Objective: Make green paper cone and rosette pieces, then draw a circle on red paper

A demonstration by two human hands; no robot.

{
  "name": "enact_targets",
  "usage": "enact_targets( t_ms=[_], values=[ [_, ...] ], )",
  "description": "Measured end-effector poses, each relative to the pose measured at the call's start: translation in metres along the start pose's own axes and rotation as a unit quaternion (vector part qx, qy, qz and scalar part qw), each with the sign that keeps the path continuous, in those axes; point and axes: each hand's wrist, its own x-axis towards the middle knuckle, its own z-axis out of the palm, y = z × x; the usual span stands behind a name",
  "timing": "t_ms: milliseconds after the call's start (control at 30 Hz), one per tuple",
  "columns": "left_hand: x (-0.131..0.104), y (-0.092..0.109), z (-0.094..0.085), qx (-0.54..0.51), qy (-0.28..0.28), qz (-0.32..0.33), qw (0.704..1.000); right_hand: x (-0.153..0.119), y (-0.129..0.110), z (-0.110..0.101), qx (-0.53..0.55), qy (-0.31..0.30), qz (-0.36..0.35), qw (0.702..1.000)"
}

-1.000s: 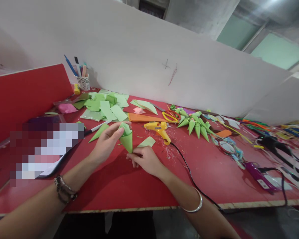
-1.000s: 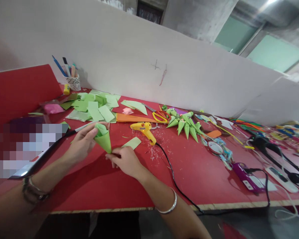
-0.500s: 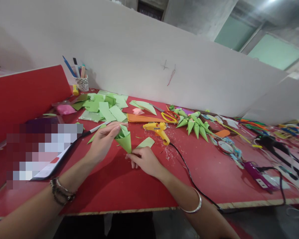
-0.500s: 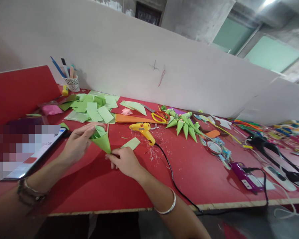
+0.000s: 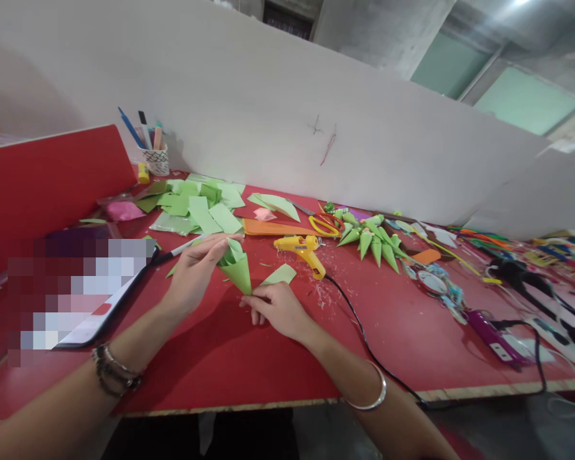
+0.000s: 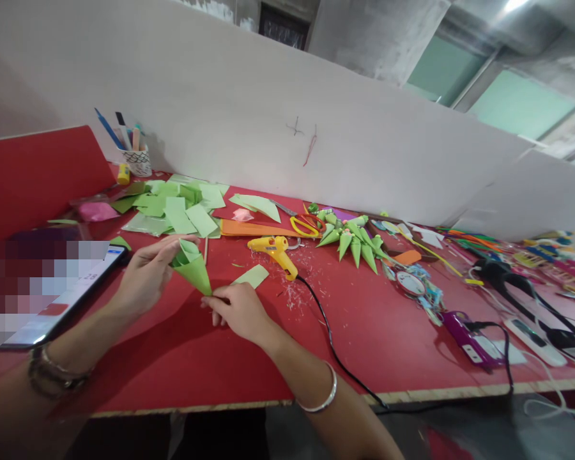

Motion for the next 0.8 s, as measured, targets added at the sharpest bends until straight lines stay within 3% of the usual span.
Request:
enact_targets(
  t_ms=[333, 600, 800],
  values=[
    [0.002, -0.012, 0.001, -0.105, -0.048, 0.023, 0.993, 0.001, 0.002, 0.004, 0.044, 0.022, -0.017, 0.999],
    [0.001, 0.0, 0.002, -0.214, -0.082, -0.042, 0.973, -0.002, -0.009, -0.002, 0.22, -0.149, -0.009, 0.964],
    [0.001, -0.001, 0.0, -0.291, -0.129, -0.062, 0.946, -0.003, -0.007, -0.008, 0.283, -0.222, -0.008, 0.933]
  ],
)
